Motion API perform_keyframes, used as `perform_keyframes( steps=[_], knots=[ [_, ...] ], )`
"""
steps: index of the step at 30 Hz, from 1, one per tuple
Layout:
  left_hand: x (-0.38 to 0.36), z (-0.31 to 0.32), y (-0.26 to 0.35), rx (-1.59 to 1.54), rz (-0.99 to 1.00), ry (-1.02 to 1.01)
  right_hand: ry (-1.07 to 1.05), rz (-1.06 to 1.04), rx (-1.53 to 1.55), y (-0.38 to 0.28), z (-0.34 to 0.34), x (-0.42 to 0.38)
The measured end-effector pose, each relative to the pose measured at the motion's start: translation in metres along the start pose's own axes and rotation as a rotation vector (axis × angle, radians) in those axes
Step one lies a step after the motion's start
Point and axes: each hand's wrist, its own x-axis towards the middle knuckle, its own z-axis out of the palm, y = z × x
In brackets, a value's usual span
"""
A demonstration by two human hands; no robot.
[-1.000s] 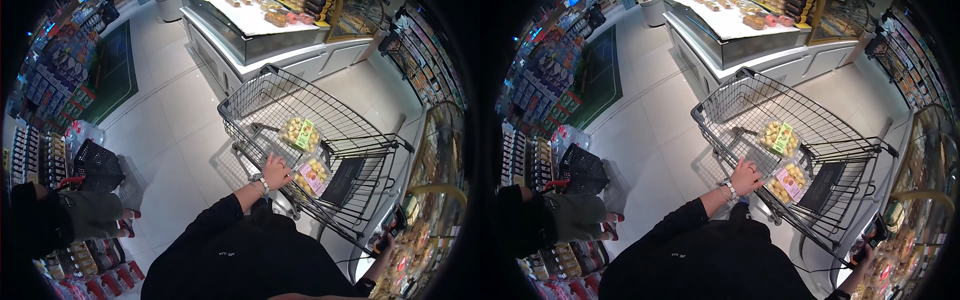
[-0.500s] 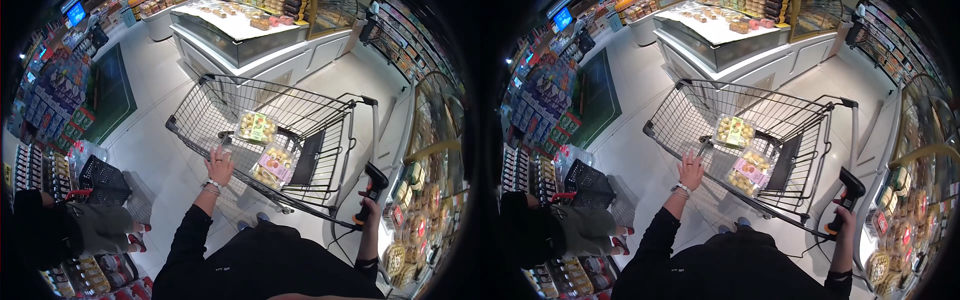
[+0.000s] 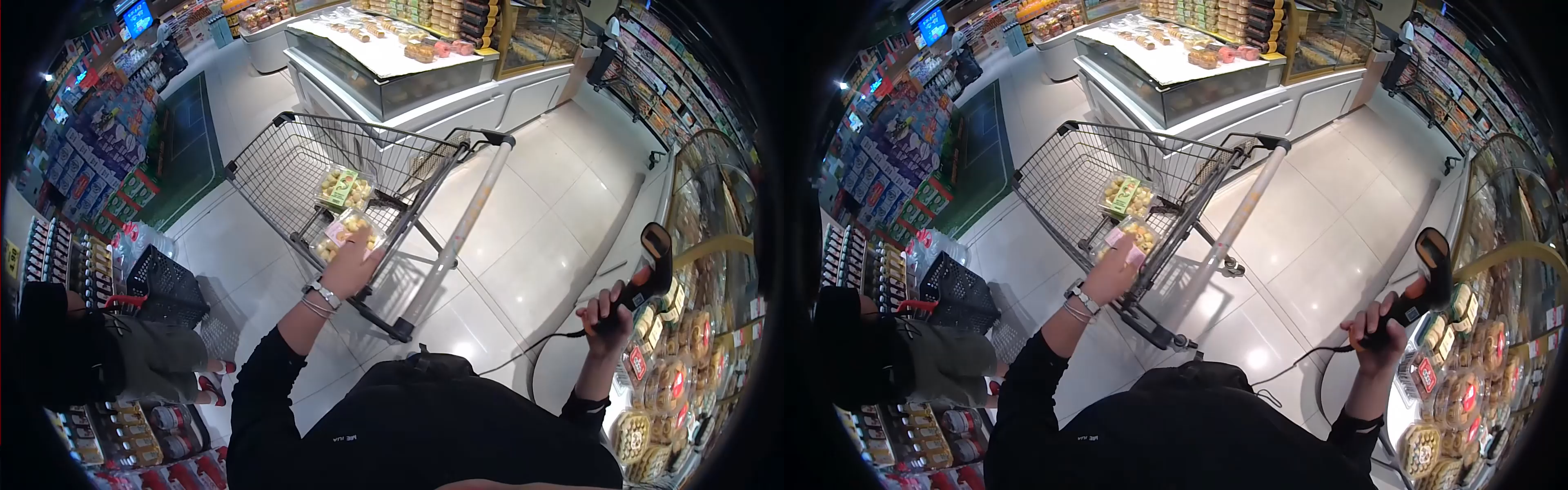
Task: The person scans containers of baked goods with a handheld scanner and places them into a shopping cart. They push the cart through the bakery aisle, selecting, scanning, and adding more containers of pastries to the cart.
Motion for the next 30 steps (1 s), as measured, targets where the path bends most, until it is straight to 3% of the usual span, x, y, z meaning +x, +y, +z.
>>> perform_keyframes(
  steps=[1,2,3,5,6,7,9,10,13,17,19,21,24,30],
  knots=[
    [-0.003,-0.001,0.035,-0.018,-0.014,-0.137,0.016,-0.056,-0.145,-0.006,0.002,0.014],
    [-0.007,0.010,0.051,0.269,0.000,-0.167,0.067,-0.098,-0.388,-0.004,0.011,0.030],
    [-0.011,0.010,0.075,0.168,-0.118,-0.264,0.163,-0.056,-0.643,0.000,0.011,0.041],
    [-0.008,0.017,0.084,0.477,-0.307,-0.111,0.354,0.146,-0.945,0.026,0.000,0.072],
    [-0.004,0.019,0.067,0.526,-0.351,-0.015,0.197,0.013,-1.163,0.048,0.003,0.093],
    [-0.002,0.011,0.055,0.564,-0.386,0.097,0.081,0.020,-1.192,0.065,0.023,0.113],
    [0.003,-0.005,0.016,0.553,-0.353,0.115,-0.082,0.037,-1.139,0.109,0.035,0.150],
    [0.002,-0.016,0.008,0.553,-0.373,0.124,-0.120,0.114,-1.125,0.128,0.041,0.166],
    [-0.003,-0.058,-0.027,0.588,-0.306,0.117,-0.202,0.022,-1.125,0.198,0.049,0.225],
    [-0.009,-0.108,-0.091,0.611,-0.297,0.158,-0.169,0.070,-1.120,0.268,0.084,0.314],
    [-0.014,-0.136,-0.121,0.622,-0.306,0.175,-0.179,-0.097,-1.285,0.308,0.103,0.356],
    [-0.020,-0.164,-0.153,0.630,-0.308,0.170,-0.215,-0.073,-1.409,0.335,0.121,0.384],
    [-0.026,-0.210,-0.205,0.604,-0.301,0.172,-0.226,-0.213,-1.581,0.391,0.132,0.423],
    [-0.034,-0.297,-0.310,0.539,-0.234,0.178,-0.275,-0.118,-1.731,0.462,0.188,0.451]
  ],
)
